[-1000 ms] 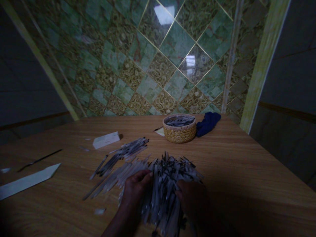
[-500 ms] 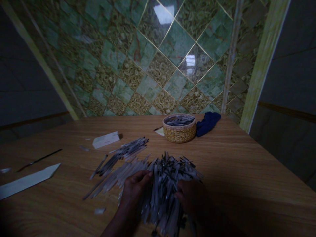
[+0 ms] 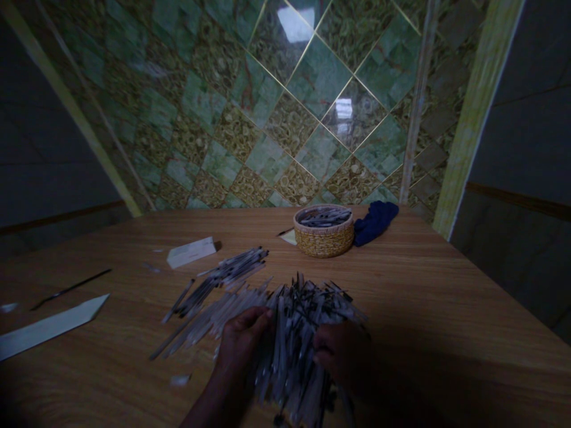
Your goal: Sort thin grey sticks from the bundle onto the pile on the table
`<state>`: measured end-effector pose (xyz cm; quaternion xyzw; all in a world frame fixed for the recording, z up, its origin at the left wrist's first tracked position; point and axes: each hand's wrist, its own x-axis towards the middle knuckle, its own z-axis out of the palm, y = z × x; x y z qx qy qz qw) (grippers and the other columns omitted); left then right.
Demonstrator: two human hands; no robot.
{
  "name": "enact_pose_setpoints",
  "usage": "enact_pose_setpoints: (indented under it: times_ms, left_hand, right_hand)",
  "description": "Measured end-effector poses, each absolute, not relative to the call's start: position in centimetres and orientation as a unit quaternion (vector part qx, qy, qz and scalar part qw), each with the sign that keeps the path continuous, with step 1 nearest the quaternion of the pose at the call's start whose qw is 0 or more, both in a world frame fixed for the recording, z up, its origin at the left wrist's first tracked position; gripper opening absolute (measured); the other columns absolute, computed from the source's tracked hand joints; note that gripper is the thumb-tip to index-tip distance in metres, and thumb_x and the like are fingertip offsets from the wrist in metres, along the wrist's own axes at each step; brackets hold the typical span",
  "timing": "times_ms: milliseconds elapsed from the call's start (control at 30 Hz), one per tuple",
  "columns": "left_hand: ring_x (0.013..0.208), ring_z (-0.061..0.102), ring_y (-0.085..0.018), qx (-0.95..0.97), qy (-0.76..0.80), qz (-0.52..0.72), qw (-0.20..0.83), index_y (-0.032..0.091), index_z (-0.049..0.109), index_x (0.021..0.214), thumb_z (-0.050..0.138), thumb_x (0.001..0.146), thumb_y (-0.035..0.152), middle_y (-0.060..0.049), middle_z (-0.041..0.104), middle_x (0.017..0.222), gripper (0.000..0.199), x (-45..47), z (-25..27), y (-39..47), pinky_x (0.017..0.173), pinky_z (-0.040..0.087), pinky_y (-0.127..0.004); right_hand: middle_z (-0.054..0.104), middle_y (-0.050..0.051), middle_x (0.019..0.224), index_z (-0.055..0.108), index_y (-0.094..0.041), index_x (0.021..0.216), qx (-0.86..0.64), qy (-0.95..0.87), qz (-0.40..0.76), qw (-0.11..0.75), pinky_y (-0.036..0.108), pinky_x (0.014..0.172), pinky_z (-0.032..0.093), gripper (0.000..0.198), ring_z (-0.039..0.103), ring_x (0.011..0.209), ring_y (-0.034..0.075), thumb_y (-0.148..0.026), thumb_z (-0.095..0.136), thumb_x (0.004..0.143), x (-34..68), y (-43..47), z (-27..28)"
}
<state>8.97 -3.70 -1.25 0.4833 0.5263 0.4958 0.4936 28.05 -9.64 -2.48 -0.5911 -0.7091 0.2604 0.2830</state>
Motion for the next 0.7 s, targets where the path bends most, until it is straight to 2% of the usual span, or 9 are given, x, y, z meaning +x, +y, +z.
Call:
enact_pose_setpoints:
  times_ms: [100,267,400,700]
  left_hand:
    - [0.041,0.042,-0.008,0.493,0.531,0.484,0.49,0.013,0.062,0.061,0.066,0.062,0.034,0.003,0.051,0.046,0.021,8.9,-1.1,-3.6,0.041,0.03,-0.019]
    - [0.041,0.041,-0.007,0.484,0.524,0.494,0.496,0.014,0.061,0.062,0.065,0.064,0.034,0.004,0.049,0.046,0.021,8.9,-1.4,-3.7,0.041,0.03,-0.019]
    - [0.041,0.04,-0.007,0.484,0.524,0.493,0.498,0.014,0.061,0.06,0.066,0.062,0.035,0.003,0.05,0.047,0.021,9.0,-1.5,-3.7,0.041,0.03,-0.019]
    - [0.042,0.04,-0.007,0.485,0.526,0.489,0.499,0.013,0.063,0.06,0.067,0.06,0.033,0.003,0.05,0.047,0.021,9.0,-0.9,-3.7,0.042,0.03,-0.019]
  right_hand:
    - [0.056,-0.004,0.057,0.066,-0.019,0.074,-0.583,-0.715,0.273,0.274,0.02,0.048,0.023,0.018,0.045,0.051,0.009,-0.018,0.055,0.06,27.7,-9.9,-3.2]
    - [0.064,-0.002,0.066,0.067,-0.02,0.077,-0.57,-0.732,0.281,0.244,0.019,0.051,0.027,0.021,0.053,0.061,0.011,-0.019,0.054,0.061,27.4,-10.2,-3.6]
    - [0.065,0.0,0.068,0.068,-0.02,0.079,-0.584,-0.748,0.253,0.187,0.02,0.052,0.026,0.024,0.054,0.062,0.013,-0.02,0.053,0.06,27.1,-10.3,-3.2]
    - [0.068,0.005,0.078,0.068,-0.02,0.086,-0.596,-0.757,0.233,0.134,0.023,0.055,0.029,0.031,0.059,0.072,0.017,-0.019,0.05,0.06,26.8,-10.4,-2.7]
